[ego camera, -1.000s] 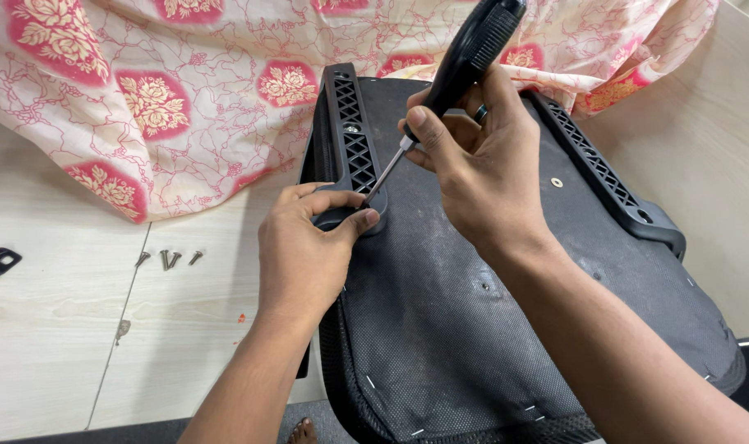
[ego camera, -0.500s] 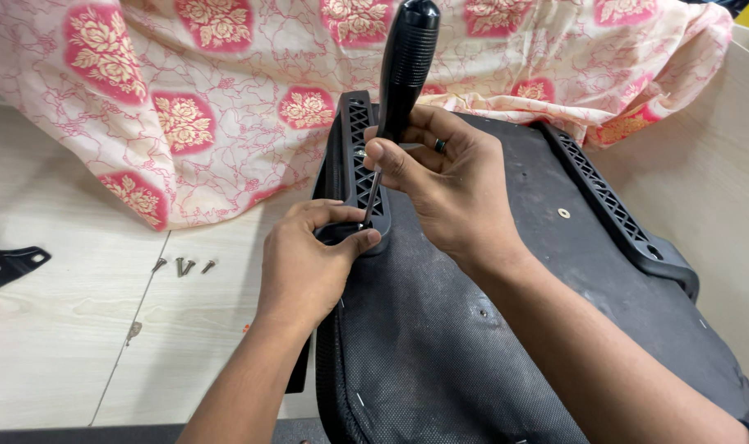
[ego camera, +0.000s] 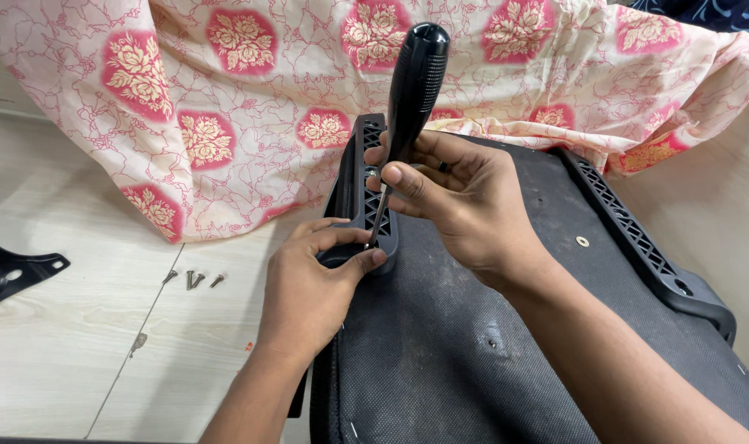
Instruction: The person attaches a metal bracket to a gas lift pole and then secures a plastic frame to the underside of an office chair seat using a screwdriver and screws. The person works on the chair base and seat separately on a tiled floor.
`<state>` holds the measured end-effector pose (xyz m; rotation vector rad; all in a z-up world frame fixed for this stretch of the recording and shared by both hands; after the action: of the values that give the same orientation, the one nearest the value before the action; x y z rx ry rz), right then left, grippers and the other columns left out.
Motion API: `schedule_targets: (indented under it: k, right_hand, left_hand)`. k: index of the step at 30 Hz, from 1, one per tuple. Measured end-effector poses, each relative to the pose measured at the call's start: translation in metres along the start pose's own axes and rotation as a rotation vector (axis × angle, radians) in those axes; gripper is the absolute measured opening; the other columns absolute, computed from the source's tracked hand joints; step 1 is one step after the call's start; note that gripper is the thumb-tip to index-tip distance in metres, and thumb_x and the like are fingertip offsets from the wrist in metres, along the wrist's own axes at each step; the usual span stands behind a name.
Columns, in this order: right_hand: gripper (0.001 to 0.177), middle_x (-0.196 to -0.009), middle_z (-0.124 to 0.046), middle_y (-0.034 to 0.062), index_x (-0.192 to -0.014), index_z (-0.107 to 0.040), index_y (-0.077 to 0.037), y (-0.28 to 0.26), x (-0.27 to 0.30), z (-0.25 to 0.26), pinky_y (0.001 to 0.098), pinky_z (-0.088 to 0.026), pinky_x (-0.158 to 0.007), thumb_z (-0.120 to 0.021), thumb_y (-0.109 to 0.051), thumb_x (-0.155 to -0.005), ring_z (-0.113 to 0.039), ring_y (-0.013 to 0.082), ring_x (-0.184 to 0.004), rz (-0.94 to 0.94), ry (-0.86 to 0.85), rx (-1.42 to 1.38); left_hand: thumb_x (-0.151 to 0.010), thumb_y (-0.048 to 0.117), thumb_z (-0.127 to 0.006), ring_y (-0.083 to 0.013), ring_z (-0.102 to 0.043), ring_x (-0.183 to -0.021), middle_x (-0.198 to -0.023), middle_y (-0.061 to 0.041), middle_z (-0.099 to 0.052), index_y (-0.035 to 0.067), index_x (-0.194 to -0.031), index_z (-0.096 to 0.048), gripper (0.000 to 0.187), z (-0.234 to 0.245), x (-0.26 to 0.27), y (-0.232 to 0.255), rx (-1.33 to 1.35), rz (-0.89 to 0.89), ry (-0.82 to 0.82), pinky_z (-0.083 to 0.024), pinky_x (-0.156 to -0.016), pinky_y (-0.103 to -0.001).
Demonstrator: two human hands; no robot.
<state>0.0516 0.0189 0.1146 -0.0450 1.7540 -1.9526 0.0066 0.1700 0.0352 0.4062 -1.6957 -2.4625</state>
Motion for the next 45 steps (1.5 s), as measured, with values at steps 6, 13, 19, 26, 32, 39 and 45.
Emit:
schedule_targets:
  k: [6,13,19,26,32,39,45]
  right_hand:
    - [0.032,-0.126,-0.072,0.0076,-0.131,-0.064,0.0,-0.001,0.002,0.001,0.0339,-0.063,-0.099,-0.061,-0.015,-0.103,-0.072,0.0162,-0.113,0.02,-0.025,0.056]
    - [0.031,-0.129,-0.068,0.0088,-0.135,-0.056,-0.001,-0.002,0.003,-0.001,0.0339,-0.061,-0.101,-0.052,-0.014,-0.106,-0.068,0.0148,-0.115,0.044,-0.087,0.05]
    - [0.028,-0.099,-0.063,0.0047,-0.12,-0.06,0.0,0.0,-0.003,0.001,0.0263,-0.056,-0.082,-0.051,-0.025,-0.112,-0.061,0.0086,-0.089,0.038,0.036,0.354]
    - [0.028,-0.091,-0.068,-0.0021,-0.115,-0.067,-0.001,-0.006,-0.001,0.002,0.0215,-0.055,-0.076,-0.066,-0.025,-0.102,-0.061,0.0032,-0.084,0.047,0.178,0.249]
    - [0.023,-0.084,-0.075,0.0009,-0.105,-0.076,-0.001,-0.015,0.003,0.001,0.0228,-0.056,-0.069,-0.072,-0.021,-0.096,-0.066,0.0037,-0.077,0.039,0.203,0.364]
    - [0.022,-0.085,-0.077,0.0009,-0.103,-0.077,-0.001,-0.017,-0.007,-0.003,0.0235,-0.062,-0.073,-0.072,-0.021,-0.097,-0.068,0.0041,-0.078,0.056,0.101,0.38]
    - [0.024,-0.096,-0.076,0.0015,-0.111,-0.074,-0.001,-0.011,-0.008,0.004,0.0264,-0.063,-0.081,-0.07,-0.02,-0.097,-0.071,0.0057,-0.09,0.011,0.014,0.305]
  left_hand:
    - [-0.073,0.027,-0.085,-0.0244,-0.063,-0.115,-0.117,-0.006,-0.068,0.016,-0.106,-0.082,0.035,-0.007,-0.008,0.007,-0.115,-0.116,-0.055,-0.049,-0.097,-0.038]
    - [-0.087,0.032,-0.073,-0.0267,-0.06,-0.116,-0.116,-0.005,-0.067,0.017,-0.104,-0.081,0.024,-0.01,0.002,0.012,-0.17,-0.134,0.0,-0.051,-0.092,-0.042]
    - [-0.086,0.034,-0.072,-0.0259,-0.061,-0.116,-0.122,-0.005,-0.064,0.02,-0.107,-0.082,0.027,-0.009,0.001,0.011,-0.211,-0.087,-0.042,-0.051,-0.092,-0.043]
    - [-0.084,0.03,-0.074,-0.0256,-0.059,-0.119,-0.12,-0.005,-0.065,0.018,-0.106,-0.082,0.026,-0.008,0.002,0.014,-0.198,-0.135,-0.021,-0.052,-0.094,-0.041]
    - [-0.081,0.036,-0.078,-0.025,-0.058,-0.118,-0.122,-0.003,-0.065,0.017,-0.106,-0.08,0.031,-0.009,0.003,0.015,-0.229,-0.121,-0.008,-0.049,-0.094,-0.041]
    - [-0.077,0.037,-0.081,-0.0233,-0.061,-0.114,-0.113,-0.004,-0.066,0.015,-0.099,-0.081,0.03,-0.009,0.0,0.015,-0.166,-0.092,0.0,-0.052,-0.09,-0.04]
    - [-0.078,0.034,-0.082,-0.0227,-0.059,-0.116,-0.12,-0.003,-0.065,0.015,-0.096,-0.083,0.026,-0.007,-0.001,0.017,-0.146,-0.076,0.013,-0.052,-0.09,-0.039]
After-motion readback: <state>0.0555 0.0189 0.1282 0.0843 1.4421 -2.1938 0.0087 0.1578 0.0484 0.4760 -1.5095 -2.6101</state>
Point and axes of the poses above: each hand's wrist, its own x-axis away from the middle knuckle, its own z-axis out of the back of the hand, y = z × x, the point moved 8 cm from there along -x, towards the middle knuckle
